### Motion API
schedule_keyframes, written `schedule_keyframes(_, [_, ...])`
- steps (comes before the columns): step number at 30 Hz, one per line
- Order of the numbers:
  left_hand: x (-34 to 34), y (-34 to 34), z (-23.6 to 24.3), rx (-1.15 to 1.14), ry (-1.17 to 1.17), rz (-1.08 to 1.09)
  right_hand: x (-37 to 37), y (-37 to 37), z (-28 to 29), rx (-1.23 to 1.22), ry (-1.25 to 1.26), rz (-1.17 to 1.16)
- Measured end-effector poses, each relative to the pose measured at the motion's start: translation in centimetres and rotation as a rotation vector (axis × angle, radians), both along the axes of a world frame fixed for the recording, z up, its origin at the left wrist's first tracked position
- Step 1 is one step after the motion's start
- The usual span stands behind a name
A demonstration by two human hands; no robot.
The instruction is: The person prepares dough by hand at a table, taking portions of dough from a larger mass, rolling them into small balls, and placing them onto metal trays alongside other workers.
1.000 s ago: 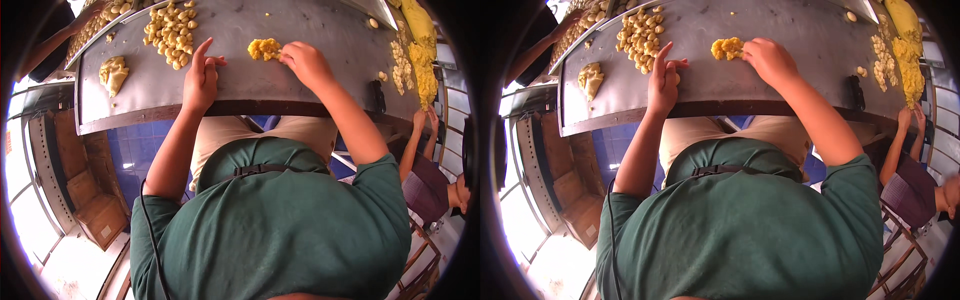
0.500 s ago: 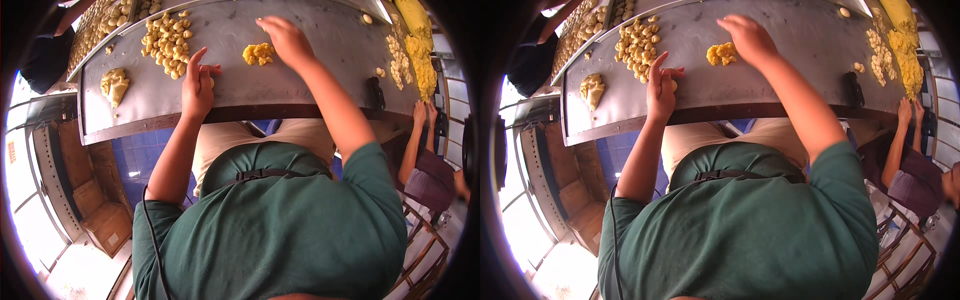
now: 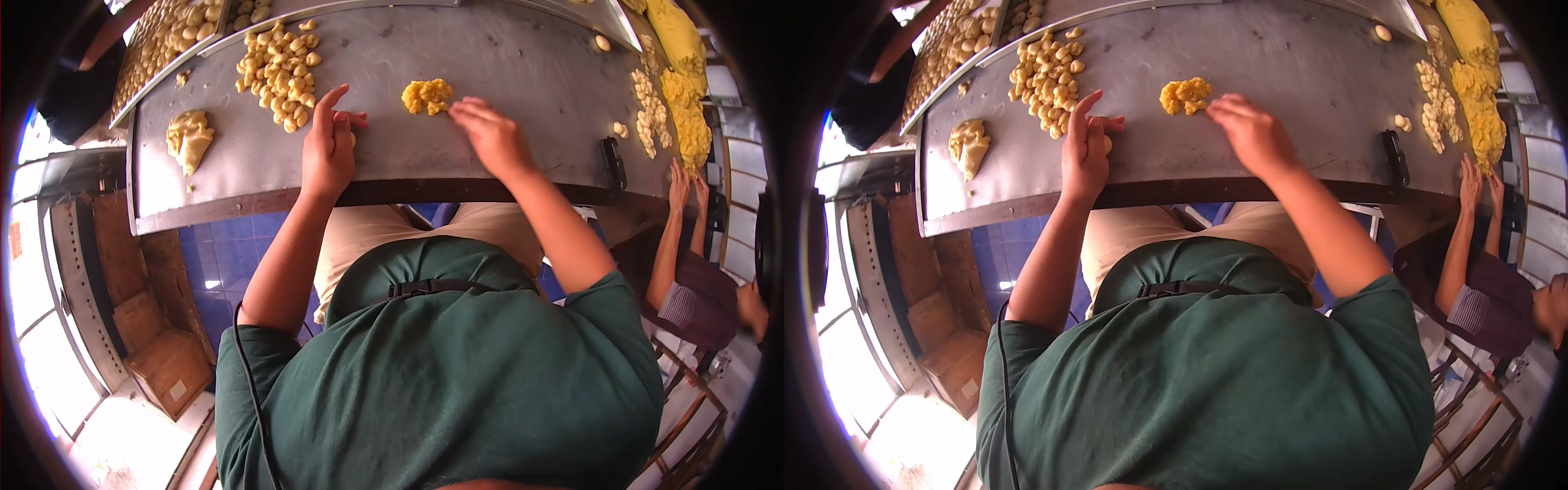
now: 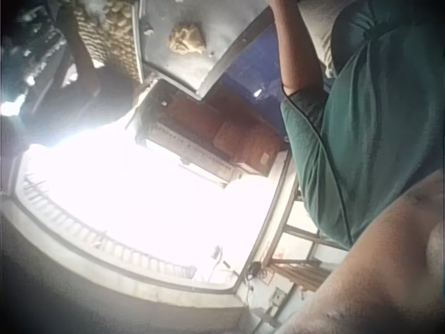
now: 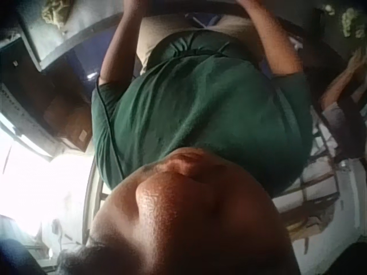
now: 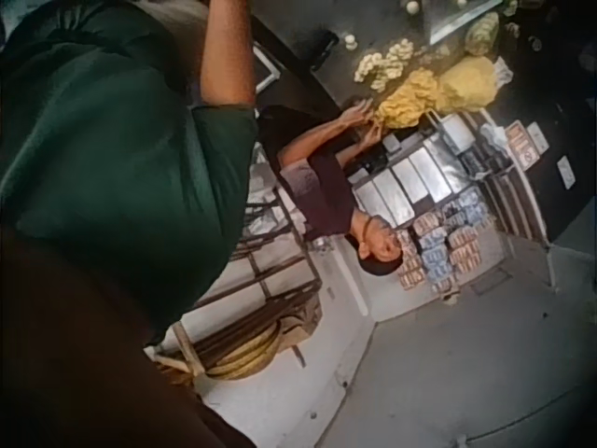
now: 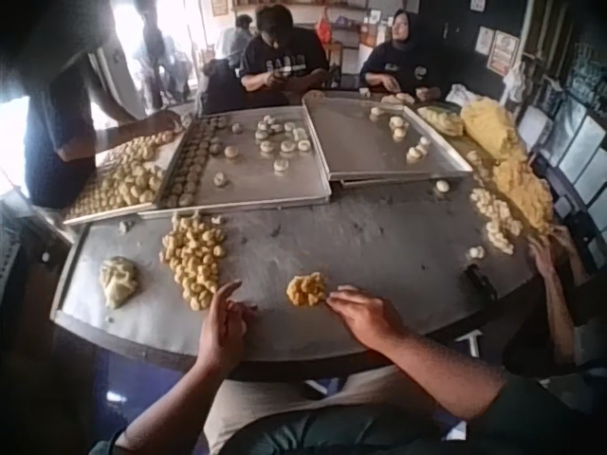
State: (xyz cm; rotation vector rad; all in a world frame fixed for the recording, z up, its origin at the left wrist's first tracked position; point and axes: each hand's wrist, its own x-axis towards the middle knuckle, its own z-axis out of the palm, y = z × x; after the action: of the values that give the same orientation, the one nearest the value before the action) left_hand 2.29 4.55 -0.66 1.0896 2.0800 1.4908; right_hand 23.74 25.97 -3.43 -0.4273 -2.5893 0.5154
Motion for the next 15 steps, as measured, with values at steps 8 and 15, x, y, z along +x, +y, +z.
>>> schedule_keyframes(8, [-0.2, 0.1, -1.2, 0.008, 0.02, -0.012, -5.0, -0.3, 0.5, 0.064, -0.099, -0.255])
schedule_keyframes(15, [0.3, 0.1, 0.7, -0.052, -0.049, 0.011, -1.4, 0.1, 2.2, 0.007, 0.13, 0.003])
